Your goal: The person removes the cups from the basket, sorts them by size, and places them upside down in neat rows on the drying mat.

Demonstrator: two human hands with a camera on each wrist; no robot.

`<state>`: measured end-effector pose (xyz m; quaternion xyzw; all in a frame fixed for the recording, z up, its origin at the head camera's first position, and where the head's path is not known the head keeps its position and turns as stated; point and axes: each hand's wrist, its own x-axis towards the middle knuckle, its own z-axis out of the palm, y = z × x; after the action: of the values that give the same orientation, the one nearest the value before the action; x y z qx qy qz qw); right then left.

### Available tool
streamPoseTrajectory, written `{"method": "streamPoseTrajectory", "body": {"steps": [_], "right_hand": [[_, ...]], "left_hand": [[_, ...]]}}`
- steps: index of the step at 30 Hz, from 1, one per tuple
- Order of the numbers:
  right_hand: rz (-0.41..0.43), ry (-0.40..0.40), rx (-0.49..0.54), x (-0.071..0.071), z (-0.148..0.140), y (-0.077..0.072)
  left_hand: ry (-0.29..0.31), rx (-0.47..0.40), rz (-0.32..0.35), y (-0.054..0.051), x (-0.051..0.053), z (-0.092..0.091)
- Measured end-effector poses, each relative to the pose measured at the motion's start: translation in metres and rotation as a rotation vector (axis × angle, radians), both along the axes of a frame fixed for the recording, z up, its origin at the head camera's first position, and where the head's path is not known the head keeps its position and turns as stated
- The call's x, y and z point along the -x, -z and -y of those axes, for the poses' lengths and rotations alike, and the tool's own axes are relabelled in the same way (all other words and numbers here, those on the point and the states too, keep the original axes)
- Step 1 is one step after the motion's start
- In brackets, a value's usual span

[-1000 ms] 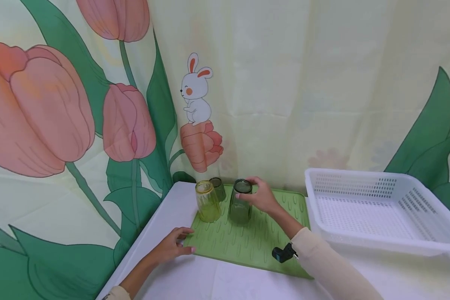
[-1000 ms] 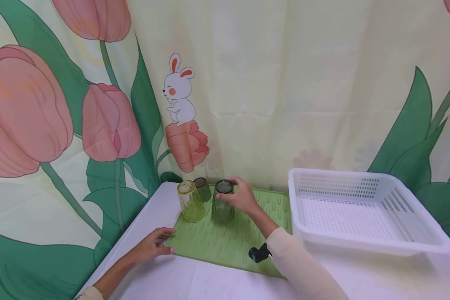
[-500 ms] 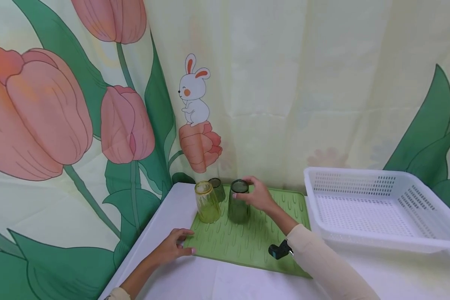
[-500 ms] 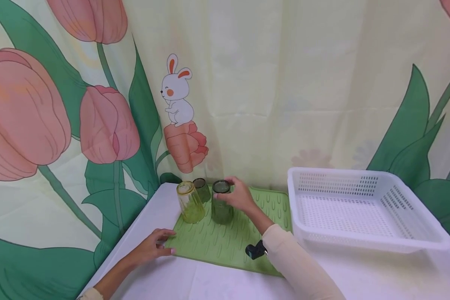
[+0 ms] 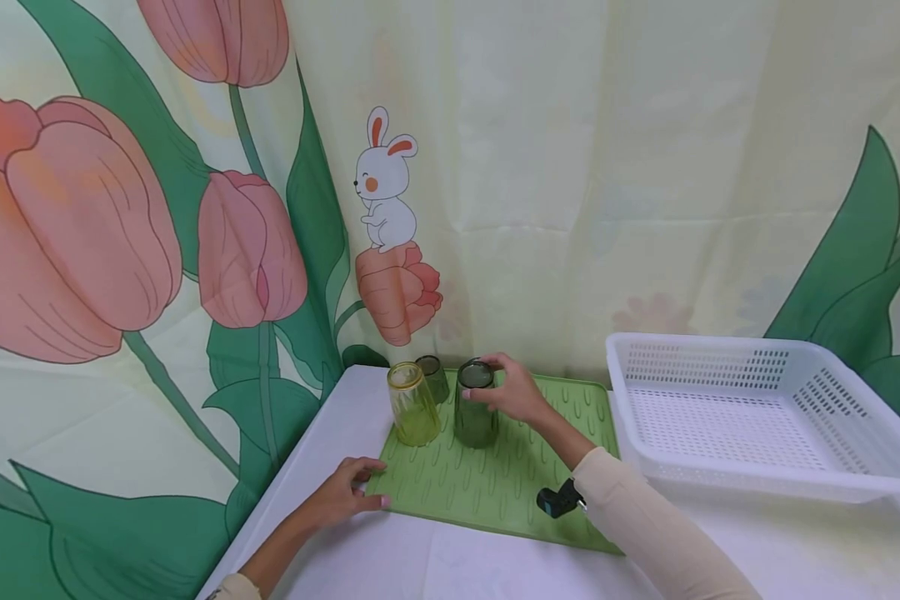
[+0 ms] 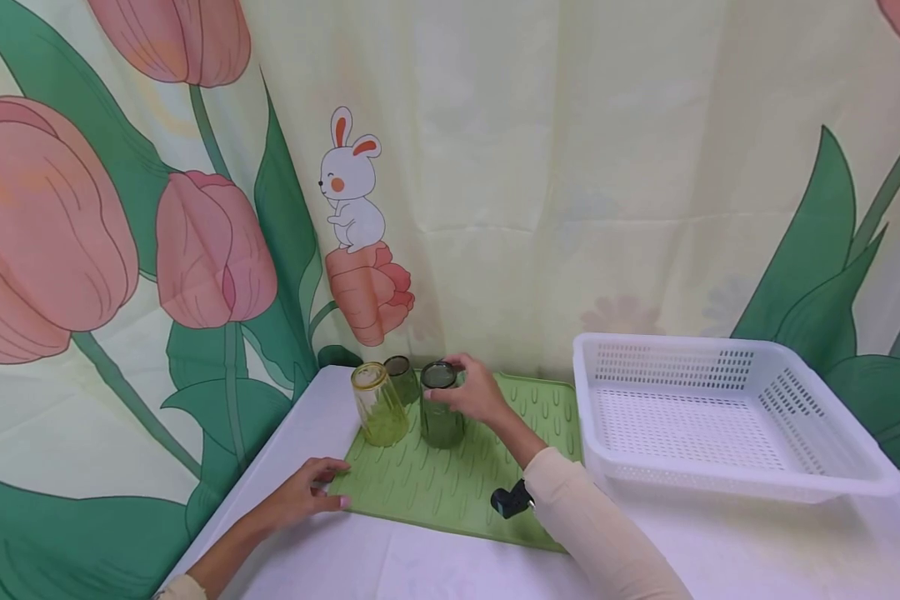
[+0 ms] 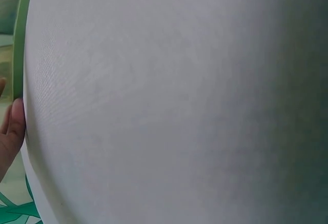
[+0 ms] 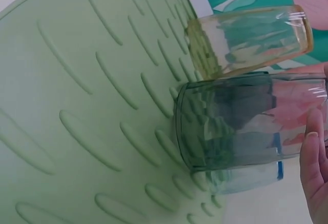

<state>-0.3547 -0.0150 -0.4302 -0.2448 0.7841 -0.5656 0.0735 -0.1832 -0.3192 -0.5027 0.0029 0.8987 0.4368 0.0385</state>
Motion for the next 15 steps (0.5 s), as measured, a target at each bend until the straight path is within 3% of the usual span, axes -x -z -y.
{"method": "streamPoseTrajectory", "body": {"steps": [8,15], "right_hand": [[0.008,-0.007,-0.006,0.0015,-0.0001,0.0017],[0.011,-0.025,-0.028,0.0004,-0.0014,-0.0014]], "left_hand": [[0.023,-0.030,-0.012,0.0016,0.0008,0.0008],[0.018,-0.005,0.000,0.0010,0.0017,0.0025]]}}
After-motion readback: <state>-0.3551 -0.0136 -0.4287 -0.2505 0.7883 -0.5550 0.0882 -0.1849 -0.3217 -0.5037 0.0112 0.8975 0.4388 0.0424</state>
